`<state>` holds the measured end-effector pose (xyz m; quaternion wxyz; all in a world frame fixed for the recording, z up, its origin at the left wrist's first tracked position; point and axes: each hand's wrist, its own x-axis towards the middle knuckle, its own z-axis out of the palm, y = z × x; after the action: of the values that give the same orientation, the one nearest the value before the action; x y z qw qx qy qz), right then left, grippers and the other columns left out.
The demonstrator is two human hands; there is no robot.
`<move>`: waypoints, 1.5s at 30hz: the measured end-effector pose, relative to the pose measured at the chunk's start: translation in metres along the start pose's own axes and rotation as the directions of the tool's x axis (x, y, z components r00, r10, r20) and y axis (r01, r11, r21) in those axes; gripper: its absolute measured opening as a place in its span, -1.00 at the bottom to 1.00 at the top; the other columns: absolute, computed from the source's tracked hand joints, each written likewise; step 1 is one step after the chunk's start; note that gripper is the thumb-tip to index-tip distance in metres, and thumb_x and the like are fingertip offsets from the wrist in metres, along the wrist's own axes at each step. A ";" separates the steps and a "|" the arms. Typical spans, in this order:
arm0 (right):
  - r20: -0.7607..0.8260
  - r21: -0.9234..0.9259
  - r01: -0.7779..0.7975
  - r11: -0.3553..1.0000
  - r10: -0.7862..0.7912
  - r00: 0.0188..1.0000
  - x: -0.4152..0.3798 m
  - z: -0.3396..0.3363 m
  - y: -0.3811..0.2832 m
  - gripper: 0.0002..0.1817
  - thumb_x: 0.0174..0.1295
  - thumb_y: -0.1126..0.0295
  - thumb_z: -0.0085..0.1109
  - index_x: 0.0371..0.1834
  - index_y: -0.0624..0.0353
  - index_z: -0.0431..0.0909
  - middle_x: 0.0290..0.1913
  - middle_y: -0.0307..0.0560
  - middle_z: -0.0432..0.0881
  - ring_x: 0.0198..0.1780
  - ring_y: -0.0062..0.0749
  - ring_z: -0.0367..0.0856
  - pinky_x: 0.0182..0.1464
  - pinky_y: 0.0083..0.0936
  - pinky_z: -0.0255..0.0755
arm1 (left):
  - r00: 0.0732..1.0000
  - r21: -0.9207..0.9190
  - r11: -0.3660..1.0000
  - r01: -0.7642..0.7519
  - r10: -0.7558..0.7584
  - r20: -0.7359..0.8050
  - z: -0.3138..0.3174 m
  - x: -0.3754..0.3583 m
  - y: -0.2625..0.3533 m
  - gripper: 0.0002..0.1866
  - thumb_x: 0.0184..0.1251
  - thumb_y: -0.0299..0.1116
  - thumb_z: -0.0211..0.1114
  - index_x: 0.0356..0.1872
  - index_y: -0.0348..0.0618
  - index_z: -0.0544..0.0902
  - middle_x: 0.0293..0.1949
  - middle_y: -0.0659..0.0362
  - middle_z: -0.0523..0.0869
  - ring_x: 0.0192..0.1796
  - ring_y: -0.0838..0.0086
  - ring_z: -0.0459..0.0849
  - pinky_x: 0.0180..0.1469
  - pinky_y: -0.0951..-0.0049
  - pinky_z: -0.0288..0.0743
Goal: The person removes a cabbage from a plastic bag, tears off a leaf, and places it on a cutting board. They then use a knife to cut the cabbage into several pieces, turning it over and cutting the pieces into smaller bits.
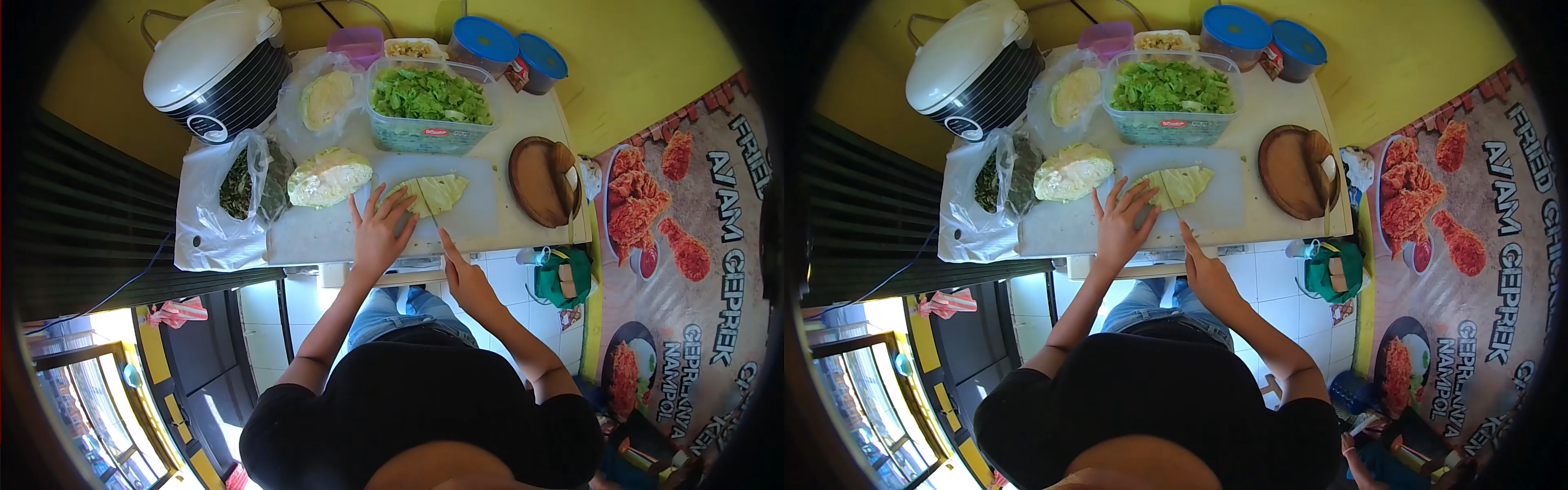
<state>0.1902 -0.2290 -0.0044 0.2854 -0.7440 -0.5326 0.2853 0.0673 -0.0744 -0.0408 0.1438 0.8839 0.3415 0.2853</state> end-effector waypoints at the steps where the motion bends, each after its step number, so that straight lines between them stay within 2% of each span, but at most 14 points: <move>1: 0.073 0.004 -0.071 0.997 0.070 0.995 -0.010 -0.004 -0.002 -0.35 0.40 0.42 -0.13 0.52 -0.11 -0.08 -0.61 0.29 0.54 -0.53 0.21 0.58 -0.39 0.00 0.45 | 1.000 -0.005 1.000 0.002 -0.002 -0.002 0.000 0.000 0.000 -0.64 0.26 -0.17 0.28 0.08 0.14 0.64 0.18 0.34 0.55 0.38 0.27 0.29 0.41 -0.29 -0.31; 8: 0.111 -0.007 -0.115 0.993 0.115 0.987 -0.013 -0.003 0.003 -0.36 0.42 0.39 -0.15 0.53 -0.16 -0.10 -0.56 0.32 0.55 -0.46 0.21 0.60 -0.32 -0.01 0.46 | 0.999 0.014 1.000 0.013 -0.012 -0.051 -0.003 -0.002 0.001 -0.69 0.22 -0.18 0.32 0.00 0.13 0.68 0.13 0.32 0.57 0.37 0.28 0.31 0.41 -0.28 -0.31; 11: 0.080 0.056 -0.028 0.998 0.024 0.997 -0.007 -0.008 0.007 -0.39 0.44 0.36 -0.16 0.53 -0.18 -0.06 -0.53 0.29 0.55 -0.45 0.12 0.61 -0.26 -0.11 0.47 | 0.984 -0.052 0.993 0.104 -0.111 -0.137 -0.005 -0.001 -0.002 -0.72 0.18 -0.22 0.35 -0.06 0.11 0.69 0.07 0.29 0.58 0.33 0.28 0.34 0.41 -0.26 -0.29; 15: 0.056 0.212 -0.054 0.976 0.043 0.998 -0.009 -0.029 0.005 -0.44 0.47 0.34 -0.17 0.51 -0.22 0.02 -0.58 0.15 0.45 -0.53 -0.20 0.51 -0.25 -0.37 0.44 | 0.985 -0.103 0.992 0.074 -0.089 -0.147 -0.013 0.007 0.007 -0.70 0.19 -0.24 0.34 -0.03 0.12 0.67 0.09 0.29 0.57 0.33 0.27 0.34 0.41 -0.26 -0.28; 17: 0.002 0.274 -0.110 0.955 0.114 0.994 -0.004 -0.035 0.014 -0.47 0.48 0.35 -0.18 0.50 -0.19 0.08 -0.57 0.06 0.46 -0.52 -0.43 0.42 -0.26 -0.46 0.41 | 0.997 -0.133 0.989 -0.065 0.059 -0.052 -0.011 0.014 0.012 -0.68 0.24 -0.18 0.30 0.02 0.12 0.65 0.13 0.29 0.56 0.35 0.29 0.32 0.41 -0.28 -0.30; 21: -0.090 0.376 -0.087 0.922 0.129 0.988 0.008 -0.039 0.029 -0.50 0.49 0.32 -0.19 0.49 -0.14 0.13 -0.45 -0.08 0.54 -0.45 -0.49 0.42 -0.24 -0.46 0.41 | 0.963 -0.034 0.963 -0.267 0.268 0.037 -0.001 0.022 0.019 -0.66 0.30 -0.10 0.23 0.06 0.15 0.64 0.18 0.30 0.54 0.36 0.29 0.32 0.41 -0.31 -0.33; 25: -0.055 0.410 -0.108 0.906 0.143 0.988 0.016 -0.041 0.024 -0.51 0.49 0.32 -0.20 0.49 -0.14 0.13 -0.37 0.02 0.62 -0.39 -0.42 0.49 -0.15 -0.45 0.42 | 0.944 -0.003 0.954 -0.301 0.298 0.141 0.007 0.015 0.010 -0.64 0.31 -0.05 0.20 0.09 0.18 0.63 0.18 0.31 0.54 0.35 0.28 0.33 0.40 -0.33 -0.37; 28: 0.077 0.359 -0.284 0.889 0.275 0.958 0.019 -0.044 0.015 -0.51 0.49 0.32 -0.21 0.48 -0.16 0.13 -0.32 0.16 0.63 -0.36 -0.30 0.54 -0.08 -0.43 0.42 | 0.952 -0.015 0.963 -0.269 0.268 0.147 0.004 0.014 0.011 -0.65 0.31 -0.05 0.20 0.08 0.20 0.64 0.16 0.33 0.56 0.34 0.27 0.35 0.41 -0.31 -0.42; 33: -0.098 0.310 -0.003 0.951 0.035 0.995 0.028 -0.023 0.039 -0.49 0.47 0.32 -0.19 0.48 -0.18 0.13 -0.42 0.25 0.54 -0.42 -0.12 0.53 -0.15 -0.41 0.42 | 0.964 -0.034 0.974 -0.225 0.228 0.134 0.002 0.013 0.013 -0.68 0.31 -0.06 0.21 0.04 0.22 0.67 0.13 0.34 0.59 0.33 0.27 0.36 0.42 -0.26 -0.48; 37: -0.095 0.232 0.002 0.973 0.021 0.995 0.031 -0.020 0.043 -0.48 0.45 0.33 -0.17 0.48 -0.18 0.13 -0.37 0.29 0.56 -0.32 -0.04 0.61 -0.12 -0.38 0.44 | 0.969 -0.033 0.977 -0.209 0.211 0.130 0.003 0.013 0.013 -0.68 0.31 -0.06 0.21 0.05 0.23 0.66 0.13 0.34 0.58 0.34 0.27 0.35 0.42 -0.26 -0.47; 39: -0.147 0.136 0.052 0.989 -0.032 0.989 0.033 -0.017 0.045 -0.47 0.44 0.39 -0.16 0.48 -0.14 0.12 -0.12 0.29 0.62 -0.15 -0.02 0.67 -0.07 -0.34 0.45 | 0.969 -0.033 0.978 -0.206 0.209 0.129 0.003 0.013 0.013 -0.68 0.31 -0.06 0.22 0.05 0.24 0.66 0.13 0.35 0.58 0.34 0.27 0.35 0.42 -0.26 -0.47; 40: -0.147 0.135 0.055 0.989 -0.035 0.988 0.037 -0.017 0.045 -0.47 0.44 0.39 -0.16 0.48 -0.14 0.12 -0.12 0.29 0.62 -0.15 -0.02 0.67 -0.07 -0.34 0.45 | 0.970 -0.033 0.978 -0.205 0.207 0.129 0.002 0.013 0.013 -0.68 0.30 -0.06 0.22 0.05 0.24 0.66 0.13 0.35 0.58 0.34 0.27 0.35 0.42 -0.27 -0.47; 42: -0.187 0.014 0.051 0.999 -0.048 0.981 0.045 -0.017 0.040 -0.44 0.38 0.39 -0.10 0.46 -0.18 0.14 -0.44 0.35 0.57 -0.38 0.19 0.61 -0.25 -0.14 0.49 | 0.970 -0.035 0.979 -0.199 0.202 0.133 0.003 0.013 0.013 -0.68 0.30 -0.06 0.22 0.05 0.24 0.66 0.14 0.35 0.58 0.34 0.27 0.35 0.42 -0.27 -0.47; 45: -0.152 -0.066 -0.009 0.998 -0.001 0.988 0.056 -0.021 0.025 -0.41 0.36 0.42 -0.08 0.47 -0.16 0.13 -0.50 0.32 0.57 -0.48 0.21 0.58 -0.34 -0.07 0.47 | 0.971 -0.034 0.979 -0.199 0.202 0.129 0.004 0.013 0.014 -0.68 0.30 -0.06 0.23 0.05 0.25 0.66 0.14 0.36 0.57 0.34 0.27 0.35 0.41 -0.28 -0.47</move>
<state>0.2364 -0.1846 -0.0158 0.2995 -0.7737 -0.5171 0.2105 0.0845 -0.0754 -0.0321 0.1459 0.9292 0.2373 0.2429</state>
